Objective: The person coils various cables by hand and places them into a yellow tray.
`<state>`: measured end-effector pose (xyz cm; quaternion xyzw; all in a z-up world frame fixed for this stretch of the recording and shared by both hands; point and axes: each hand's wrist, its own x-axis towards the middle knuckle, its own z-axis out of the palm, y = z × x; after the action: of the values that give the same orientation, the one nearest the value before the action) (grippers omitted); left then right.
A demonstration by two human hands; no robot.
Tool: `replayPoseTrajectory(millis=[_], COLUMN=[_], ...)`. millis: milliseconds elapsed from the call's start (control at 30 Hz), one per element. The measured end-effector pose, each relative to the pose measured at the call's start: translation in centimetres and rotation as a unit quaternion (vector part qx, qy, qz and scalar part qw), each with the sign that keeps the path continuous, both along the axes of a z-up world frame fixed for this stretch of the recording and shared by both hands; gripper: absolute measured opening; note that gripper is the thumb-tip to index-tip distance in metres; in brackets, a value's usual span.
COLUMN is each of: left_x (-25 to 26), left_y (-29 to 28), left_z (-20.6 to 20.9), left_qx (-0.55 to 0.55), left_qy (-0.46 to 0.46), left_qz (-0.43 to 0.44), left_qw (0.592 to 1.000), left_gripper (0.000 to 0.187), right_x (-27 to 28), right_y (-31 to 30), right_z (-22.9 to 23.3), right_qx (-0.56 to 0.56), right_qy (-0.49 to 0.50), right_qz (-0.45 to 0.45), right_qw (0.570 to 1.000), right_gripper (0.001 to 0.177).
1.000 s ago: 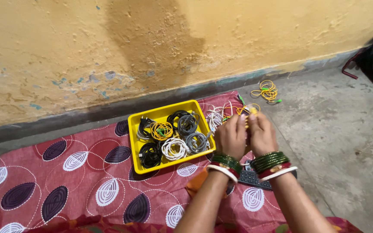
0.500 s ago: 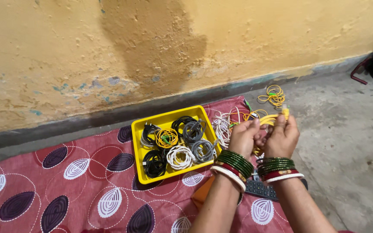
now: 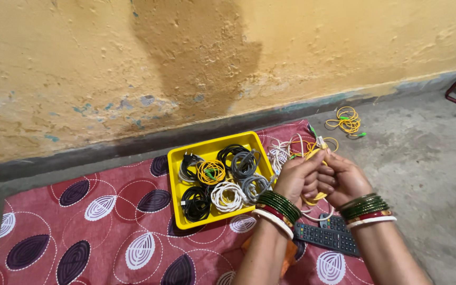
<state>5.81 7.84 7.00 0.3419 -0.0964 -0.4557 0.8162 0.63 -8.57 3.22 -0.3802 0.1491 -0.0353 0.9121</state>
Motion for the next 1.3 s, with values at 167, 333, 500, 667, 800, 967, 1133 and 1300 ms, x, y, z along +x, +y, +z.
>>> replayPoseTrajectory(millis=[167,333,500,667,800,967,1133,1300], left_x=[0.2,0.9,2.1,1.9,1.6,2.0,2.0,2.4], left_y=[0.6,0.4,-0.6,-1.8,-2.2,-2.6,-3.6,-3.8], left_z=[0.0,-1.8,-4.6,-6.3,-6.8,-8.4,-11.2,-13.4], left_qx=[-0.050,-0.060,0.009,0.070,0.074,0.060,-0.013,-0.019], left_qy=[-0.022,0.054,0.055,0.026,0.058,0.107,0.211,0.232], left_qz=[-0.067,0.007,0.046,0.112,0.123,0.085,0.074,0.111], left_qw=[0.996,0.997,0.997,0.991,0.988,0.989,0.975,0.966], left_gripper=[0.049,0.046,0.051,0.051,0.042,0.042,0.041,0.042], right_x=[-1.0,0.6,0.7,0.2,0.0,-0.8,-0.4,0.0], right_y=[-0.3,1.3,2.8,2.5,2.1,1.9,1.7,0.8], right_z=[0.6,0.7,0.1,-0.3,-0.7,-0.4,-3.0,-5.7], right_qx=[0.039,-0.041,-0.080,-0.193,-0.205,-0.307,-0.274,-0.289], right_qy=[0.004,0.036,-0.023,0.001,0.025,0.090,0.094,0.140], right_qz=[0.009,-0.031,-0.039,-0.029,-0.044,-0.060,-0.070,-0.055], right_qw=[0.999,0.998,0.996,0.981,0.977,0.946,0.954,0.945], right_gripper=[0.016,0.016,0.018,0.038,0.040,0.038,0.037,0.039])
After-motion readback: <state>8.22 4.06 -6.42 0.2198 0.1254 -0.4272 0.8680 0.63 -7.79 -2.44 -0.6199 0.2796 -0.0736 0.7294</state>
